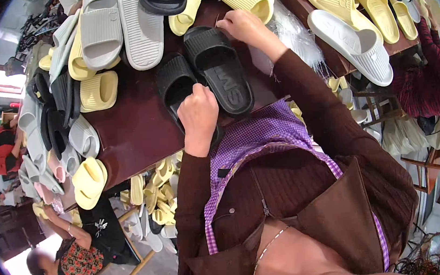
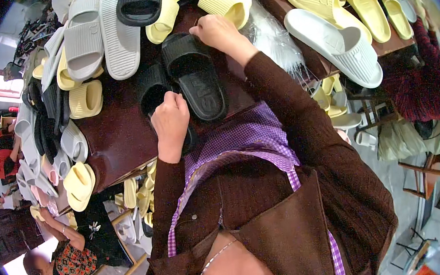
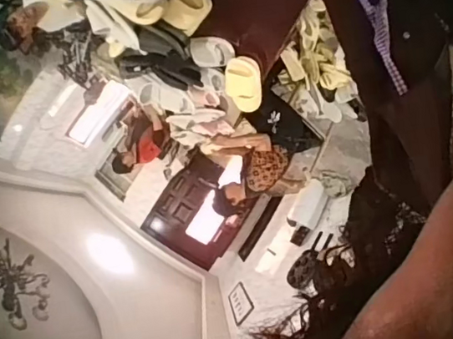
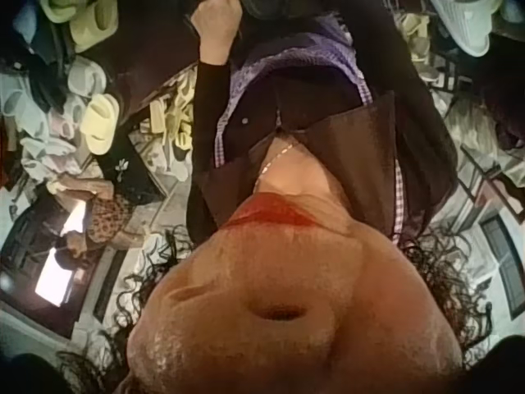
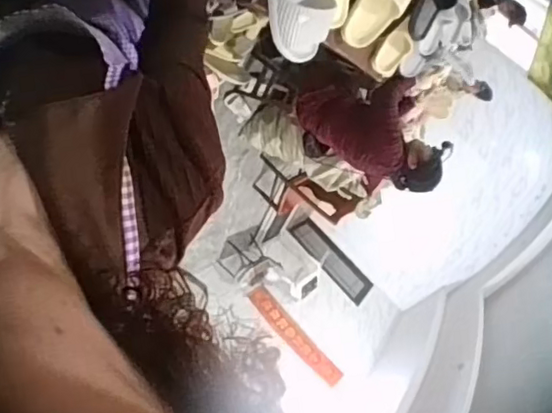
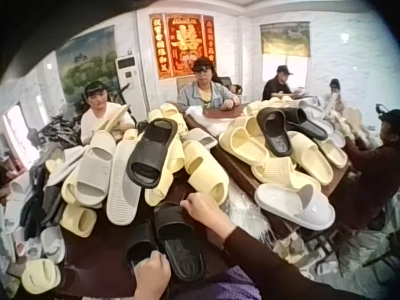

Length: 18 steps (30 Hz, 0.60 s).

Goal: The person pairs slippers together, fastens each pair using plastic ties by hand, and places them onto the table.

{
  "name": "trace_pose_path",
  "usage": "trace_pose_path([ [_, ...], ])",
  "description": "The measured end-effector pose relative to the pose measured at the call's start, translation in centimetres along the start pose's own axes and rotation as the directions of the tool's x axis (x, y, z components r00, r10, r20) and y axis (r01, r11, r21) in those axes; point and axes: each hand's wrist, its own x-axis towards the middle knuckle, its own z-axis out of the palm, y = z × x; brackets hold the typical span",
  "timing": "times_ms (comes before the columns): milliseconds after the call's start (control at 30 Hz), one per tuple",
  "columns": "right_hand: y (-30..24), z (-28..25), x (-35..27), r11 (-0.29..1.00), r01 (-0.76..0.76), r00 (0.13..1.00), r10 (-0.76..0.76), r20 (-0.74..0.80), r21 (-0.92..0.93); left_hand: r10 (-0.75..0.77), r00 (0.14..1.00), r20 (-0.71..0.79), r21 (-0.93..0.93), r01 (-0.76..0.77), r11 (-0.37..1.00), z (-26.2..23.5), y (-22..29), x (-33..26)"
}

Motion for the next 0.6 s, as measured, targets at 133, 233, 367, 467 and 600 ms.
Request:
trace_pose_path([
  [133, 2.9, 3.6, 3.4, 0.988, -0.135, 0.987, 0.141, 0.082, -0.072, 0.052, 0.998, -0.024, -0.051, -0.053, 0.997, 0.2, -0.4, 1.0],
  [233, 2.8, 4.9, 4.6, 0.995, -0.104, 0.984, 0.102, 0.143, 0.008, 0.149, 0.986, -0.081, -0.100, -0.156, 0.983, 0.1, -1.5, 1.0],
  [367, 3.1, 5.9, 4.8, 0.993, -0.053, 0.992, 0.040, 0.117, 0.109, 0.219, 0.974, -0.051, -0.151, -0.224, 0.963, -0.2, -2.6, 0.9],
  [467, 2.7, 6.1, 4.7, 0.989, -0.078, 0.992, 0.064, 0.111, 0.128, 0.192, 0.981, -0.037, -0.217, -0.195, 0.956, 0.0, -3.6, 0.9],
  [600, 2.1, 6.0, 4.7, 0.987, -0.126, 0.982, 0.111, 0.150, 0.096, 0.192, 0.981, 0.003, -0.226, -0.186, 0.956, 0.4, -4.3, 1.0],
])
